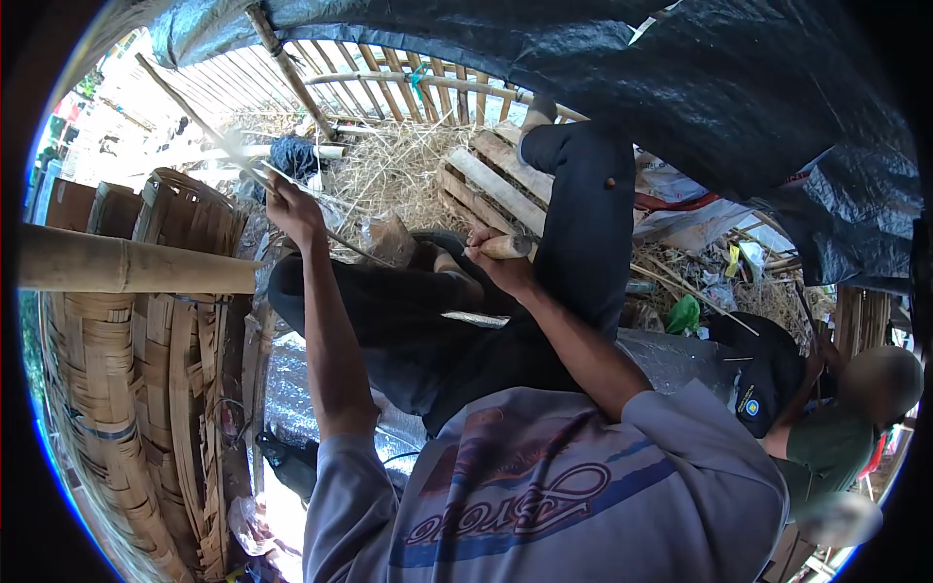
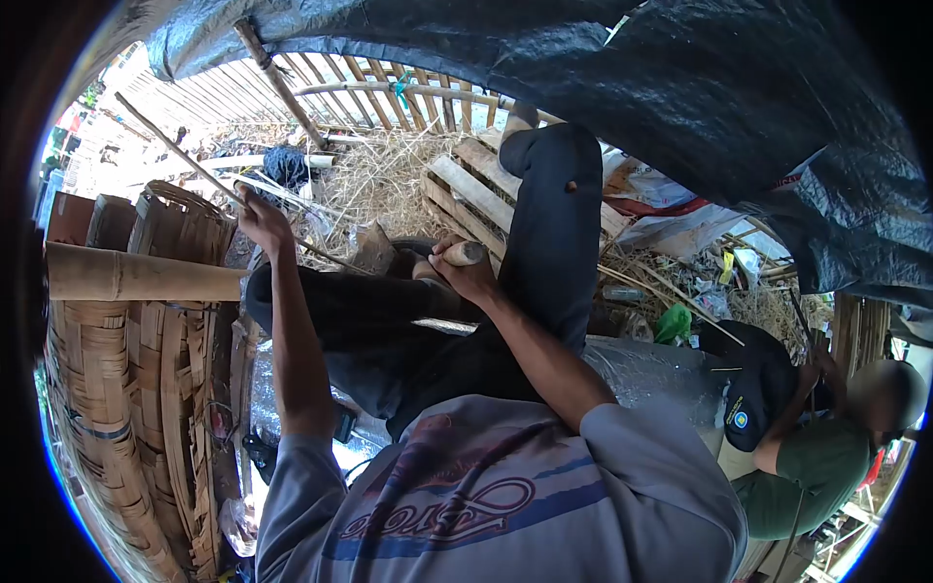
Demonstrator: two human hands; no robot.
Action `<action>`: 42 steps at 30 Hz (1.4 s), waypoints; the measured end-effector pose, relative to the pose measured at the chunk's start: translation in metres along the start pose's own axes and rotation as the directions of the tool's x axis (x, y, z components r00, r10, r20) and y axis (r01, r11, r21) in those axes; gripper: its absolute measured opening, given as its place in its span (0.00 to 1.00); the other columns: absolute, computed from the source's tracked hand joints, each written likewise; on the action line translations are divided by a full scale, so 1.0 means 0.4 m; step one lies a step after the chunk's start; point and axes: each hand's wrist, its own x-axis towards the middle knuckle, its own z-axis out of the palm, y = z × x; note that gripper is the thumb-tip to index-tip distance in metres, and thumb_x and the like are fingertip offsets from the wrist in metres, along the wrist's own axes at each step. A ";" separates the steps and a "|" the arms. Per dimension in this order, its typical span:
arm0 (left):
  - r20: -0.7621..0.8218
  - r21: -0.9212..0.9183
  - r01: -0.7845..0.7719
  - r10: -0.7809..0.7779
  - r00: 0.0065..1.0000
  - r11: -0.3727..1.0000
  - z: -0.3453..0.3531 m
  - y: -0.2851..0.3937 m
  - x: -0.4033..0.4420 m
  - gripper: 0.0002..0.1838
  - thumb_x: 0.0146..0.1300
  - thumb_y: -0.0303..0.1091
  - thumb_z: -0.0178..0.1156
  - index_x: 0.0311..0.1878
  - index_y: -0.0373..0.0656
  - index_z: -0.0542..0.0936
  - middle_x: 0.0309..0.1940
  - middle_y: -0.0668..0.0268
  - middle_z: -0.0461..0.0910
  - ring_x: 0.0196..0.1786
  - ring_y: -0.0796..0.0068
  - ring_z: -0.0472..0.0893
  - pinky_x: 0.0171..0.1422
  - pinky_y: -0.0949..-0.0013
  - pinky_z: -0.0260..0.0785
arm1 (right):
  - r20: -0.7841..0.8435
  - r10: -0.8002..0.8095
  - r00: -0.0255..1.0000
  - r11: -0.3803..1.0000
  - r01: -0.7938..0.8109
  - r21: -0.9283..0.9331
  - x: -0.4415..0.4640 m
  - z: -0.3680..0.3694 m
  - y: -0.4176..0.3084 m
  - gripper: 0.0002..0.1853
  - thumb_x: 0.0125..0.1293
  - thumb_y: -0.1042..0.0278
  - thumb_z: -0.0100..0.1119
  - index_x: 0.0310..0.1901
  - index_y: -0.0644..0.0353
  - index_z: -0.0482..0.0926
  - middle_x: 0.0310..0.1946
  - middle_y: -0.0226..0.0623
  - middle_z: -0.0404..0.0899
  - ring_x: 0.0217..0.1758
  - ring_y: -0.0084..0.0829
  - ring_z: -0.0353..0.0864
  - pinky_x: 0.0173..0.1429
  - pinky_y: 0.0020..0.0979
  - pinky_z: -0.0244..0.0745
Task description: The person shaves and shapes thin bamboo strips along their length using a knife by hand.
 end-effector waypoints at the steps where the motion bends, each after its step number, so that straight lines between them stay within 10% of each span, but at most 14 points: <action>1: -0.007 -0.001 0.003 -0.003 1.000 1.000 -0.010 -0.006 0.005 0.27 0.74 0.46 0.45 0.17 0.45 0.59 0.12 0.77 0.54 0.17 0.85 0.51 0.22 0.68 0.40 | -0.011 0.064 0.998 0.998 -0.064 -0.016 0.000 -0.006 0.012 0.07 0.58 0.70 0.64 0.33 0.59 0.76 0.31 0.30 0.78 0.37 0.24 0.78 0.44 0.27 0.72; 9: -0.278 -0.100 0.113 -0.137 0.951 0.989 -0.085 -0.033 0.060 0.26 0.72 0.49 0.49 0.18 0.47 0.62 0.13 0.76 0.57 0.17 0.85 0.53 0.21 0.72 0.41 | -0.065 0.288 0.956 0.958 -0.287 0.021 0.042 -0.042 0.106 0.07 0.57 0.70 0.65 0.32 0.59 0.76 0.32 0.29 0.78 0.38 0.22 0.77 0.45 0.27 0.72; 16: -0.344 -0.052 0.159 -0.167 0.924 0.986 -0.187 -0.038 0.021 0.25 0.74 0.51 0.44 0.20 0.54 0.54 0.11 0.80 0.48 0.13 0.89 0.45 0.14 0.76 0.35 | 0.101 0.169 0.981 0.971 -0.183 0.155 0.179 -0.094 -0.023 0.07 0.59 0.75 0.65 0.37 0.59 0.76 0.38 0.34 0.80 0.44 0.25 0.80 0.51 0.29 0.75; 24: -0.457 -0.028 0.246 -0.231 0.859 0.969 -0.191 -0.063 0.094 0.25 0.73 0.51 0.46 0.22 0.54 0.51 0.12 0.79 0.43 0.14 0.88 0.42 0.16 0.75 0.32 | 0.105 -0.253 0.962 0.913 0.273 -0.304 0.462 -0.335 -0.085 0.10 0.55 0.83 0.61 0.38 0.62 0.74 0.38 0.41 0.79 0.50 0.38 0.80 0.54 0.35 0.75; 35: -0.304 -0.161 0.190 -0.232 0.924 0.968 -0.153 -0.138 0.138 0.20 0.74 0.49 0.45 0.27 0.53 0.55 0.11 0.79 0.43 0.12 0.91 0.40 0.13 0.76 0.31 | 0.179 -0.223 0.958 0.738 0.286 -0.611 0.561 -0.320 -0.058 0.09 0.53 0.74 0.61 0.37 0.62 0.74 0.34 0.41 0.79 0.43 0.45 0.81 0.48 0.38 0.77; 42: -0.556 -0.081 0.182 -0.196 0.808 0.980 -0.117 -0.131 0.160 0.21 0.75 0.47 0.43 0.25 0.53 0.54 0.12 0.79 0.41 0.13 0.89 0.40 0.14 0.75 0.31 | 0.167 -0.191 0.967 0.696 0.253 -0.672 0.594 -0.309 -0.069 0.08 0.53 0.74 0.59 0.35 0.63 0.73 0.31 0.43 0.77 0.40 0.43 0.80 0.48 0.39 0.77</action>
